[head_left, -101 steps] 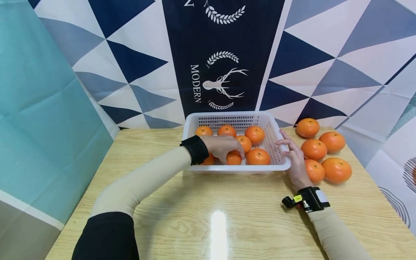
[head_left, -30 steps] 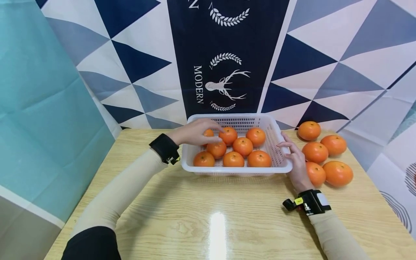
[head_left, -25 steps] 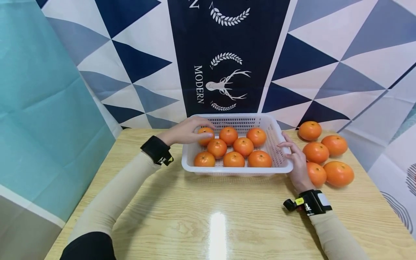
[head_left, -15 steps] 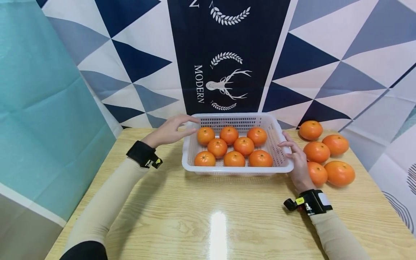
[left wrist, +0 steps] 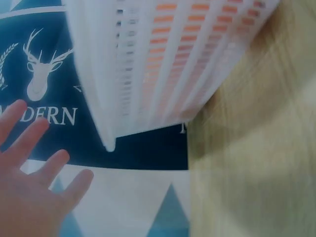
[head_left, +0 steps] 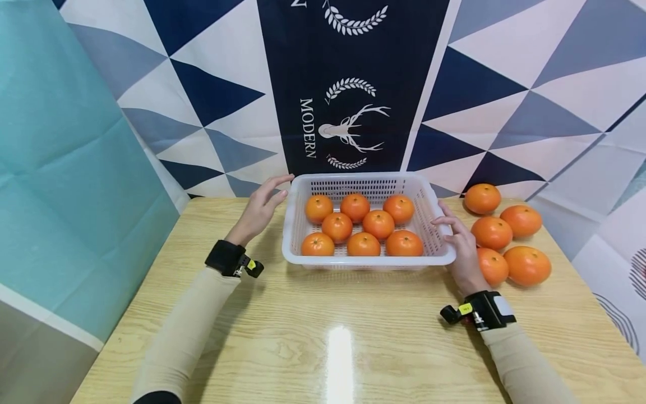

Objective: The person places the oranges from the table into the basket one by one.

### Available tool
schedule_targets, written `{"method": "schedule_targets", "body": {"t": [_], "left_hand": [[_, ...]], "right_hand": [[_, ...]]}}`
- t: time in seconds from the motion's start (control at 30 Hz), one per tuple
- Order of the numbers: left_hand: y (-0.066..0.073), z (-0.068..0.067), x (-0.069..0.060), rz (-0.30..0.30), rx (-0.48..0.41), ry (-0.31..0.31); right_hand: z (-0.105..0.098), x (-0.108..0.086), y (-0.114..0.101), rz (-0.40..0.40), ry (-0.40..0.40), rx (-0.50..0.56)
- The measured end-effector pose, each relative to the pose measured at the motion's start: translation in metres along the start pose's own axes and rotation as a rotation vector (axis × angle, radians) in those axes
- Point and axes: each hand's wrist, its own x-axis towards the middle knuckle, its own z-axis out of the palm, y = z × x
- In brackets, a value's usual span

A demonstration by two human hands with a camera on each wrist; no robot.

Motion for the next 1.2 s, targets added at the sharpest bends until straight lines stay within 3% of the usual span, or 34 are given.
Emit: {"method": "schedule_targets", "body": {"t": [0.23, 0.6, 0.9, 1.2], "left_hand": [[-0.010, 0.006, -0.005, -0.020, -0.130, 0.057], [-0.022, 0.018, -0.019, -0.051, -0.298, 0.082], [-0.037, 0.038, -0.030, -0.057, -0.355, 0.101], [-0.039, 0.053, -0.035, -0.072, -0.367, 0.111]], "right_hand": [[0.000, 0.000, 0.002, -0.010, 0.002, -0.004], [0.001, 0.001, 0.001, -0.012, 0.017, -0.015], [-0.001, 0.000, 0.003, -0.002, -0.001, -0.022], [-0.001, 0.001, 0.001, -0.012, -0.004, -0.032]]}}
